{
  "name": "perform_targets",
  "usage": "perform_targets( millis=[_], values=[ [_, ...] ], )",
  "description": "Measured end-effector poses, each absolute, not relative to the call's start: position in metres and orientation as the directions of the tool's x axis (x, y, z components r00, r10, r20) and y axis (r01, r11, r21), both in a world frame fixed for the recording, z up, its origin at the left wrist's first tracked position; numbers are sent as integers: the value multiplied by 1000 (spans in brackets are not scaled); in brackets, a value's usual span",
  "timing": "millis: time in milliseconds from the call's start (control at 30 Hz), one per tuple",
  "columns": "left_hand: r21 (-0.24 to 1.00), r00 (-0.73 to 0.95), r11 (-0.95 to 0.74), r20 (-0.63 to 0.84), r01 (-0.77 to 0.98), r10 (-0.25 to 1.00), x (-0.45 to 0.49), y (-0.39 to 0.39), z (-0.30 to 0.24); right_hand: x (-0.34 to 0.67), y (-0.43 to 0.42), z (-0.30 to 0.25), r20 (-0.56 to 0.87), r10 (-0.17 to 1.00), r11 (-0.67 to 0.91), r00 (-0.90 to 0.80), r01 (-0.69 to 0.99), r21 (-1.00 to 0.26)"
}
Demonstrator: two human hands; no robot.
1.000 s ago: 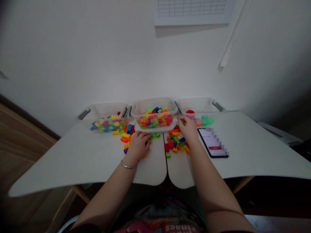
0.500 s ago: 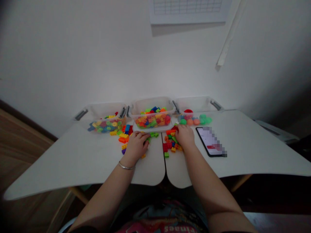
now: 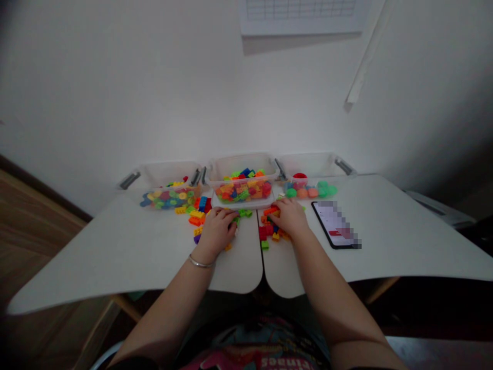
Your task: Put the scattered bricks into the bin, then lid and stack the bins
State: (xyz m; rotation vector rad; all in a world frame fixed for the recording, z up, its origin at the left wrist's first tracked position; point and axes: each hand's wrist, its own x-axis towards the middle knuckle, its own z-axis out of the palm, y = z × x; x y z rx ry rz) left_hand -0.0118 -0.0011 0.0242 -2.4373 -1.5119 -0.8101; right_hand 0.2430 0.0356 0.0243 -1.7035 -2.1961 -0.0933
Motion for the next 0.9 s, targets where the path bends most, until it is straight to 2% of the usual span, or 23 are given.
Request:
perform_targets(
  millis=[367, 567, 767, 900],
  values=[
    [138, 345, -476, 522, 868, 780, -12, -1, 22, 230, 29, 16, 319, 920, 318, -225, 907, -276],
    [126, 349, -474, 519, 871, 780, -11, 0, 22, 227, 24, 22, 314, 924, 293, -218, 931, -218],
    [132, 348, -479, 525, 868, 777, -11, 1, 22, 218, 31, 14, 278, 919, 365, -279, 869, -333],
    [131, 346, -473, 520, 872, 781, -11, 0, 22, 217, 34, 12, 285, 925, 345, -252, 872, -347]
  ],
)
